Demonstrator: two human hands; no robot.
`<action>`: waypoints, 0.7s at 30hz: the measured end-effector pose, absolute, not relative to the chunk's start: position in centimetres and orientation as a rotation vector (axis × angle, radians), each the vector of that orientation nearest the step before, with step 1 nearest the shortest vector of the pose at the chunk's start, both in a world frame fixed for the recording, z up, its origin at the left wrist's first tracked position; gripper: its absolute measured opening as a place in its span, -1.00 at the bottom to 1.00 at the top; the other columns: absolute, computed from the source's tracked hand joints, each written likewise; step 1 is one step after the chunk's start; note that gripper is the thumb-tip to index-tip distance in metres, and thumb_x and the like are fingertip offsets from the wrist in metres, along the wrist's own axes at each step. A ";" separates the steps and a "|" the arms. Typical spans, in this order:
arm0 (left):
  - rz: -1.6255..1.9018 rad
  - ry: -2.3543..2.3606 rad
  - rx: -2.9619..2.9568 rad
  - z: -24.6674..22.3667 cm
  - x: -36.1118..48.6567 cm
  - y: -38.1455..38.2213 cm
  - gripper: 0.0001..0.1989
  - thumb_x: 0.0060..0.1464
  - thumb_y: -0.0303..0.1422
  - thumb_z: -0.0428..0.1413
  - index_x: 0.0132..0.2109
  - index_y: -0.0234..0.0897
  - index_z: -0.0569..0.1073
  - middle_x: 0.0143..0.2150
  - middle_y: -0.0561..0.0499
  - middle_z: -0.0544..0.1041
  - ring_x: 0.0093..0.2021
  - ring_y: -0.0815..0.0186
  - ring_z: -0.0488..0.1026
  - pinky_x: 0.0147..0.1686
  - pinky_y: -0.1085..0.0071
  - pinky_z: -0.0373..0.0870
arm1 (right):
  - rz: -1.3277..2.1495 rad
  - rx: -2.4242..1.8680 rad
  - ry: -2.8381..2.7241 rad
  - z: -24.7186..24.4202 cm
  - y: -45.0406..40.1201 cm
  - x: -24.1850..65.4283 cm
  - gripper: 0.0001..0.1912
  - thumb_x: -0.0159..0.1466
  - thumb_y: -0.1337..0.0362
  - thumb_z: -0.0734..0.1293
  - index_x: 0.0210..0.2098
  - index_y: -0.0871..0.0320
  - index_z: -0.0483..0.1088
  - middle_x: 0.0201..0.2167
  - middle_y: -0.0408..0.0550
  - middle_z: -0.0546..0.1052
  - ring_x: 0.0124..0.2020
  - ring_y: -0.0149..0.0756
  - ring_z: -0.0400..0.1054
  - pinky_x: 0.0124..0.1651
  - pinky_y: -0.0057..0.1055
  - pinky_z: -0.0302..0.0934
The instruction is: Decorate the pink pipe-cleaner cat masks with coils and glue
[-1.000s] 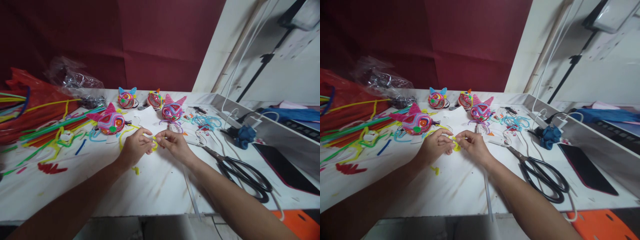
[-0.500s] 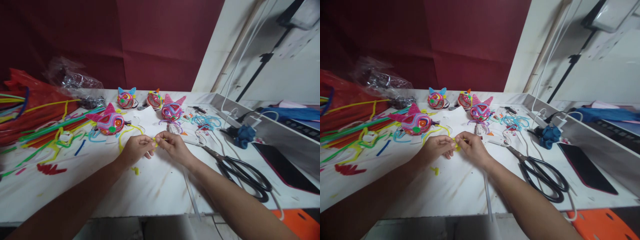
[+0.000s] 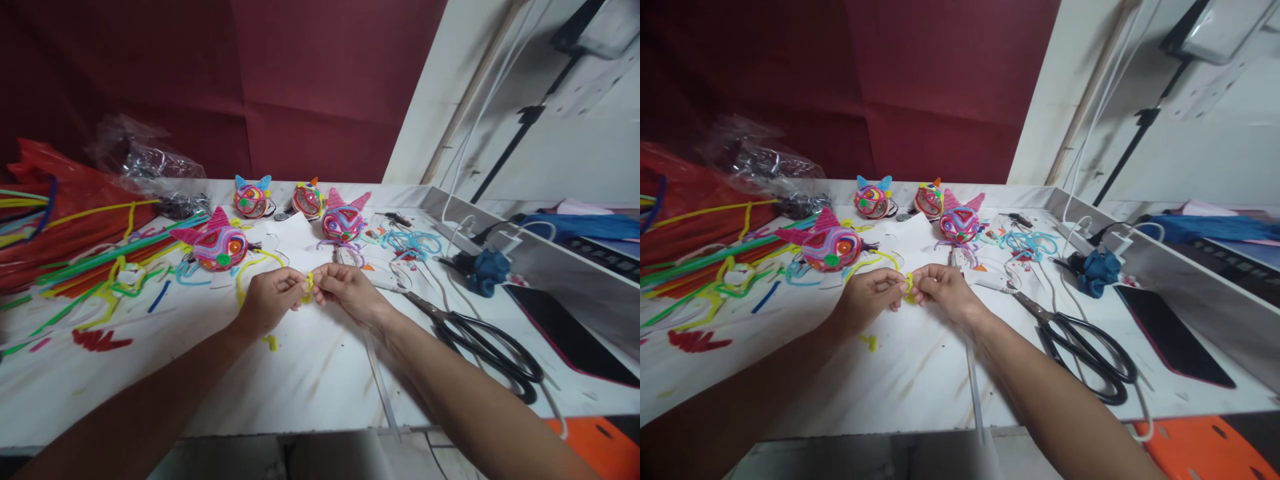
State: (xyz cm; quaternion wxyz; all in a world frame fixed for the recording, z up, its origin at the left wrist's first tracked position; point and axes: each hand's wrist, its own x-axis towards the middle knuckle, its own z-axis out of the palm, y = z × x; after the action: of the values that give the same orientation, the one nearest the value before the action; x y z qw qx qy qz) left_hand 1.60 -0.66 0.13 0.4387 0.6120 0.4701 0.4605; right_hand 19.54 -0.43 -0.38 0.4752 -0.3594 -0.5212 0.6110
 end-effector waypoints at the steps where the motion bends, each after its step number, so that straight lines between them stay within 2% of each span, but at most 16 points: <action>1: 1.136 1.167 1.518 0.2 1.6 -0.7 -0.81 -0.21 -0.20 0.27 -0.43 -0.20 0.58 -0.66 0.12 0.50 -0.63 0.34 0.44 -0.58 0.44 0.44 | 1.452 -0.880 -1.321 -0.5 -0.3 19.7 -0.72 0.03 0.14 0.63 -0.47 0.13 0.52 -0.54 -0.20 0.58 -0.53 -0.43 0.36 -0.39 -0.46 0.30; 6: 1.119 1.164 1.472 0.3 1.8 -0.7 -0.81 -0.23 -0.22 0.27 -0.44 -0.22 0.57 -0.68 0.13 0.48 -0.65 0.37 0.40 -0.59 0.46 0.41 | 1.180 -0.902 -1.515 -1.0 0.1 20.1 -0.81 0.14 0.16 0.54 -0.44 0.11 0.52 -0.56 -0.23 0.53 -0.52 -0.39 0.36 -0.41 -0.45 0.29; 9: 1.106 1.161 1.439 0.5 1.9 -0.7 -0.80 -0.24 -0.20 0.26 -0.45 -0.23 0.55 -0.70 0.13 0.47 -0.65 0.38 0.38 -0.59 0.46 0.39 | 1.165 -0.861 -1.520 -1.3 0.3 20.3 -0.87 0.17 0.20 0.47 -0.31 0.08 0.53 -0.52 -0.23 0.58 -0.52 -0.36 0.42 -0.40 -0.43 0.33; 11: 1.101 1.156 1.422 0.7 1.9 -0.7 -0.79 -0.26 -0.18 0.25 -0.47 -0.22 0.54 -0.70 0.12 0.47 -0.66 0.39 0.37 -0.60 0.47 0.37 | 1.115 -0.859 -1.533 -1.5 0.4 20.4 -0.83 0.18 0.21 0.41 -0.23 0.07 0.57 -0.52 -0.23 0.59 -0.54 -0.36 0.42 -0.43 -0.43 0.31; 14: 1.091 1.166 1.407 0.9 1.9 -0.7 -0.79 -0.29 -0.18 0.24 -0.49 -0.22 0.53 -0.71 0.13 0.46 -0.67 0.40 0.34 -0.61 0.47 0.34 | 0.893 -0.900 -1.624 -1.4 0.4 20.7 -0.77 0.19 0.25 0.34 -0.27 0.08 0.65 -0.46 -0.16 0.63 -0.54 -0.37 0.40 -0.44 -0.43 0.28; 18: 1.058 1.193 1.418 1.2 1.9 -0.8 -0.79 -0.30 -0.18 0.22 -0.52 -0.22 0.51 -0.74 0.14 0.42 -0.68 0.43 0.30 -0.62 0.48 0.30 | 0.601 -0.855 -1.774 -1.0 0.1 20.8 -0.75 0.23 0.30 0.35 -0.25 0.09 0.71 -0.36 -0.06 0.69 -0.44 -0.32 0.47 -0.35 -0.40 0.30; 21: 1.047 1.207 1.444 1.2 1.8 -0.9 -0.78 -0.30 -0.16 0.21 -0.53 -0.22 0.51 -0.73 0.14 0.42 -0.68 0.43 0.30 -0.62 0.48 0.28 | 0.590 -0.846 -1.827 -0.7 -0.1 20.8 -0.78 0.28 0.25 0.38 -0.24 0.11 0.71 -0.35 -0.03 0.69 -0.41 -0.31 0.48 -0.33 -0.40 0.30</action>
State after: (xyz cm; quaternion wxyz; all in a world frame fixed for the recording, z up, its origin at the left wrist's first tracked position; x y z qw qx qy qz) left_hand 1.85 -0.87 1.24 0.4742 0.5902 0.4934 0.4282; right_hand 20.84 -0.10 -0.67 0.4982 -0.3496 -0.7551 0.2439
